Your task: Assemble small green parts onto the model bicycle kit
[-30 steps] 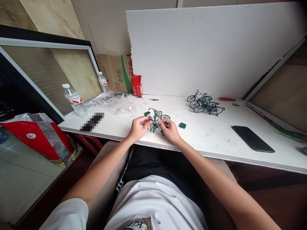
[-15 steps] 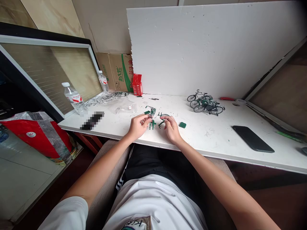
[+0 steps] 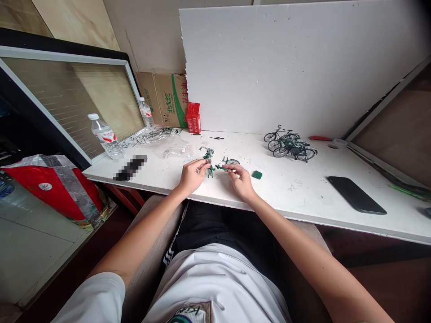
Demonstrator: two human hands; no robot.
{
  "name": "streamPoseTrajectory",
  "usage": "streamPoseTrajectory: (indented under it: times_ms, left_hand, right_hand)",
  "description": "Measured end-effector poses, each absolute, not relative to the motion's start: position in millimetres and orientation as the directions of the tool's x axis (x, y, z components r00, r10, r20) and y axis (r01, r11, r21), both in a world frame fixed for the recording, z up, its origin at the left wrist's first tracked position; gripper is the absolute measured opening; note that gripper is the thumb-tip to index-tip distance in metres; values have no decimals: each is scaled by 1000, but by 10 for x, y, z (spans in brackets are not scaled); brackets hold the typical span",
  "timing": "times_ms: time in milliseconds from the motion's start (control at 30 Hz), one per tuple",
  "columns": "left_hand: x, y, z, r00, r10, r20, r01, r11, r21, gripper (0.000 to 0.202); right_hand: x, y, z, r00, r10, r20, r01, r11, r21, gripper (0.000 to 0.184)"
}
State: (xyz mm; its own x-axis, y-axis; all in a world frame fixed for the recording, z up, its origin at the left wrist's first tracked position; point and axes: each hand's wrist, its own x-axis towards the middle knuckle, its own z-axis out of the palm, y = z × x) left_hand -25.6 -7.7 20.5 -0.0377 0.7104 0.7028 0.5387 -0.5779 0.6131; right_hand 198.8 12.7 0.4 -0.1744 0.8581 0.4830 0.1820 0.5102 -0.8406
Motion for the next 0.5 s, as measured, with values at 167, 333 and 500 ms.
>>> streamPoseTrajectory:
  times_ms: [167, 333, 500]
  left_hand:
    - [-324, -20, 140, -67, 711, 700, 565, -551, 614, 23]
    - [-352, 13, 99, -60, 708, 703, 570, -554, 607, 22]
    - [-334, 1, 90, -31, 709, 705, 599, -551, 581, 21]
  right_hand:
    - [1987, 121, 10, -190, 874, 446, 131, 473, -871, 32]
    - [1990, 82, 48, -266, 851, 452, 50, 481, -875, 34]
    - [1993, 28, 100, -308, 828, 469, 49, 506, -861, 30]
